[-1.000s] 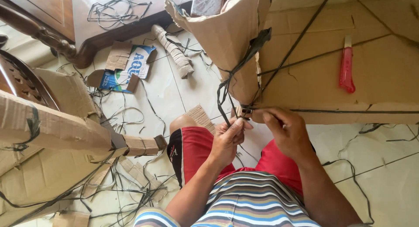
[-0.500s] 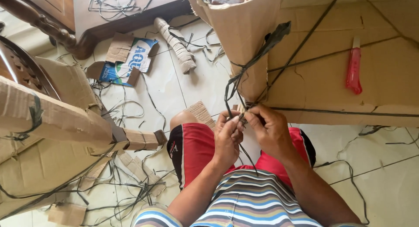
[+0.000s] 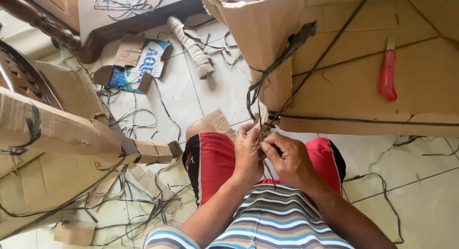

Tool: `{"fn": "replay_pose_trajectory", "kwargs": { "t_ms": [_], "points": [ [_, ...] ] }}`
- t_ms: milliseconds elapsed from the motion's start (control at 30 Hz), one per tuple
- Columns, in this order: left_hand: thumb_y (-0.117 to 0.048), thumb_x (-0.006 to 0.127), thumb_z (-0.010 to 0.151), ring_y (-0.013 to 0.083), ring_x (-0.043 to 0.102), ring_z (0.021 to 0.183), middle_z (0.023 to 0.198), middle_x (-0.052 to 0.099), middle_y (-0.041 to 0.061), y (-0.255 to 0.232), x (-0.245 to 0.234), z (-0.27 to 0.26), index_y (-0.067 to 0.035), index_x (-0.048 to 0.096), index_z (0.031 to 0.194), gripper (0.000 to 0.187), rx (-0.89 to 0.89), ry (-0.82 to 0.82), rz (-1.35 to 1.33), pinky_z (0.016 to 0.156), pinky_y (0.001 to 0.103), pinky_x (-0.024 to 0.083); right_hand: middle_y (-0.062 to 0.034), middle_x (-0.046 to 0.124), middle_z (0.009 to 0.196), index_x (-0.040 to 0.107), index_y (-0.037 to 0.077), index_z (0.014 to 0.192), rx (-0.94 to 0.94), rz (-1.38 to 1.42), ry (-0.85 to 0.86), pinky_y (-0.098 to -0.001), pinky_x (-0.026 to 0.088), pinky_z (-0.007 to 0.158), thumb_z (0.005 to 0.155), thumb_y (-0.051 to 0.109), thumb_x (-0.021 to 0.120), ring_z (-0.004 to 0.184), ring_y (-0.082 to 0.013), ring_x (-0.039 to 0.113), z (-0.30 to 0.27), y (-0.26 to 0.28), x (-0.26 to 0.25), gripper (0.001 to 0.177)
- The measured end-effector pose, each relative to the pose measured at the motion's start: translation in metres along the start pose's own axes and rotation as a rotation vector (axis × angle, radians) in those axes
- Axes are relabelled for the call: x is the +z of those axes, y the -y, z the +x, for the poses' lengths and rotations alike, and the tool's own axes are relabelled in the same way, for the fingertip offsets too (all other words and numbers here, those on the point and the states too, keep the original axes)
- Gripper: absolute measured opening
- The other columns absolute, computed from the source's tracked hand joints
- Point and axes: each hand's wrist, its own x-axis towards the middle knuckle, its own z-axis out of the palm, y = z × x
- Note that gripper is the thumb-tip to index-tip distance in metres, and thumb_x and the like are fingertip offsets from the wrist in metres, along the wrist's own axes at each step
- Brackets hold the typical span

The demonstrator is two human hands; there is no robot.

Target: The person sits on the floor and ties a piece of cardboard to a larger cardboard structure using a dark string. They fold the cardboard, wrap the string around the joint, and tie a knot to secure it. The person then stands up and lifts the assembled cardboard structure.

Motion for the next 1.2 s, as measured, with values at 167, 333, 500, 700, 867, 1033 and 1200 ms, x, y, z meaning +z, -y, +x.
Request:
{"fn": "replay_pose_trajectory", "kwargs": {
  "t_ms": [167,333,500,700,867,1033,1200],
  "points": [
    [-0.027,0.074,0.096,-0.0006,0.038,0.039,0.052,0.046,-0.005,-0.017,0.007,-0.007,-0.011,0.068,0.081,0.023,0.116,0.076,0.134,0.035,0.012,0.027,-0.0098,0.060,0.053,0.072,0.010,0.083,0.058,-0.017,0.059,-0.0367,0.052,0.052,0.096,0.009,0.065,0.049,-0.0192,0.054,-0.007,-0.016,-0.006,0.015],
    [-0.024,0.077,0.093,0.0012,0.037,0.042,0.052,0.049,-0.002,-0.015,0.009,0.002,-0.008,0.069,0.078,0.023,0.160,0.185,0.244,0.037,0.015,0.024,-0.0129,0.062,0.059,0.071,0.010,0.090,0.083,-0.125,0.067,-0.0389,0.052,0.055,0.096,0.009,0.067,0.053,-0.0221,0.058,0.013,-0.025,-0.015,0.007],
    [-0.021,0.074,0.098,0.0086,0.052,0.065,0.064,0.067,0.010,-0.021,0.008,-0.006,-0.005,0.071,0.086,0.020,0.362,0.302,0.340,0.061,0.019,0.038,-0.0161,0.075,0.083,0.074,0.012,0.112,0.223,-0.298,0.041,-0.0455,0.060,0.066,0.096,0.011,0.064,0.073,-0.0331,0.074,0.022,-0.003,-0.024,0.019],
    [-0.021,0.071,0.100,0.0084,0.060,0.078,0.078,0.071,0.006,-0.029,0.004,-0.017,-0.003,0.072,0.096,0.018,0.508,0.339,0.366,0.073,0.023,0.050,-0.0075,0.075,0.082,0.076,0.008,0.118,-0.395,-0.315,-0.236,-0.0335,0.060,0.058,0.101,0.007,0.062,0.072,-0.0231,0.073,0.026,-0.003,-0.028,0.022],
    [-0.017,0.069,0.101,0.0074,0.059,0.072,0.074,0.071,0.008,-0.037,0.009,-0.023,-0.003,0.072,0.095,0.015,0.693,0.336,0.328,0.067,0.022,0.053,-0.0057,0.068,0.066,0.076,0.012,0.093,-0.222,-0.304,-0.180,-0.0323,0.056,0.054,0.107,0.021,0.058,0.059,-0.0233,0.069,0.030,-0.001,-0.026,0.024],
    [-0.017,0.072,0.100,0.0066,0.056,0.071,0.070,0.065,0.003,-0.019,-0.003,0.001,-0.004,0.071,0.091,0.016,0.706,0.431,0.331,0.065,0.022,0.051,-0.0027,0.054,0.056,0.072,0.008,0.084,-0.075,0.107,-0.101,-0.0268,0.049,0.052,0.107,0.019,0.058,0.057,-0.0085,0.049,0.040,0.013,-0.013,0.029],
    [-0.014,0.072,0.099,0.0067,0.057,0.070,0.071,0.067,0.004,-0.030,-0.002,-0.006,-0.003,0.072,0.092,0.013,0.730,0.440,0.300,0.064,0.022,0.052,-0.0034,0.061,0.063,0.075,0.002,0.097,-0.036,0.391,-0.117,-0.0223,0.046,0.048,0.101,0.011,0.065,0.058,-0.0058,0.048,0.040,0.009,-0.006,0.014]
  ]
}}
